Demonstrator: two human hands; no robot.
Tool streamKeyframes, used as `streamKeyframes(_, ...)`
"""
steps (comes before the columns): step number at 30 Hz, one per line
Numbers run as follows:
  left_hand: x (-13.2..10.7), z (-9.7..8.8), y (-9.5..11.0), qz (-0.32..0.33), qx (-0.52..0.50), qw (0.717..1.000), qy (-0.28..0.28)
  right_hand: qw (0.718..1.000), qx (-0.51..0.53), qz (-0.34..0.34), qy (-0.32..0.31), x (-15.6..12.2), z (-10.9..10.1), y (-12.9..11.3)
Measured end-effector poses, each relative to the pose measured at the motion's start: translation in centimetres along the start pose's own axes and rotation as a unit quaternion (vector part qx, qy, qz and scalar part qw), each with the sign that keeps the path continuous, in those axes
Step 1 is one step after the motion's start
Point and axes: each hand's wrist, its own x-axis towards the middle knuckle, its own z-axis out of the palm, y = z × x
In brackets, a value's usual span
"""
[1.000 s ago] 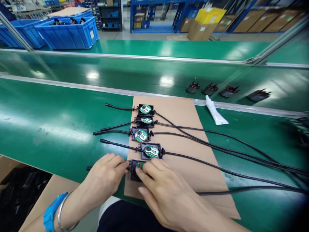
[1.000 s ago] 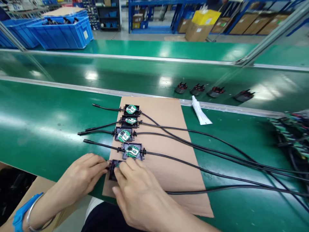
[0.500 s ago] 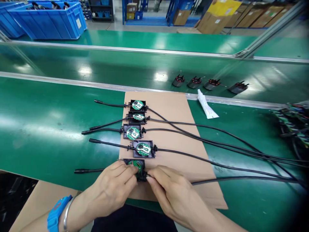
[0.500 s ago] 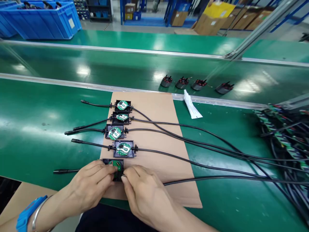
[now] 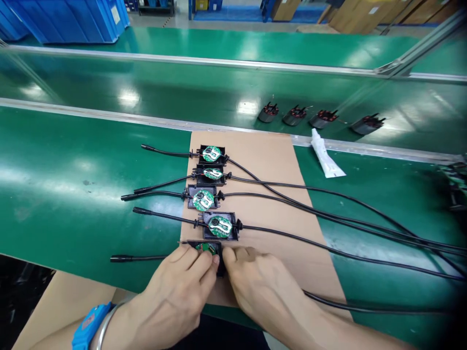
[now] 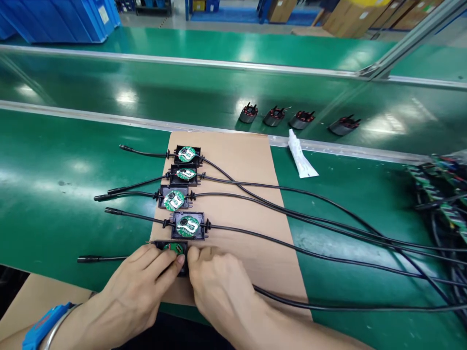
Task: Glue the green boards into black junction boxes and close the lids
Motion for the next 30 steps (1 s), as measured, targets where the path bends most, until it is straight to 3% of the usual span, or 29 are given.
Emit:
streamKeyframes(3, 0.0, 0.0, 0.1, 0.003, -0.002, 1.0, 0.005, 0.999, 0.001, 0.013, 0.043, -0.3, 0.6, 0.0)
streamKeyframes(6, -0.3, 0.2, -0.4, 0.014, -0.004, 0.999, 0.037, 0.989, 0.094, 0.01, 0.115, -0.8, 1.1, 0.7)
streamKeyframes(9, -0.5, 0.2, -0.8, 0.039, 0.013, 0.997, 0.061, 0.962, 0.214, 0.003, 0.171, -1.0, 1.5, 1.3)
streamKeyframes(13, -0.2, -0.2, -0.6, 0.06, 0.039, 0.997, 0.042, 0.917, 0.338, -0.038, 0.206, -0.6, 2.0, 1.4)
streamKeyframes(16, 0.3, -0.3, 0.0, 0.049, 0.057, 0.997, 0.026, 0.906, 0.333, -0.088, 0.248, -0.3, 2.8, 1.3)
streamKeyframes(19, 0.6, -0.2, 0.6, 0.041, 0.076, 0.996, 0.008, 0.911, 0.281, -0.128, 0.272, -0.4, 3.4, 1.3)
streamKeyframes(23, 0.7, -0.9, 0.5, 0.035, 0.033, 0.999, 0.016, 0.933, 0.247, -0.131, 0.227, -0.9, 2.3, 2.0)
streamKeyframes(26, 0.7, -1.9, -1.0, 0.002, -0.063, 0.996, 0.066, 0.934, 0.27, -0.119, 0.201, -0.9, 0.8, 3.7)
streamKeyframes(28, 1.0, -2.3, -2.7, -0.05, -0.072, 0.989, 0.12, 0.932, 0.265, -0.079, 0.235, -0.5, 0.6, 5.1)
streamKeyframes(30, 1.6, -2.2, -4.5, -0.101, -0.046, 0.986, 0.126, 0.931, 0.245, -0.033, 0.268, 0.0, 1.3, 6.3)
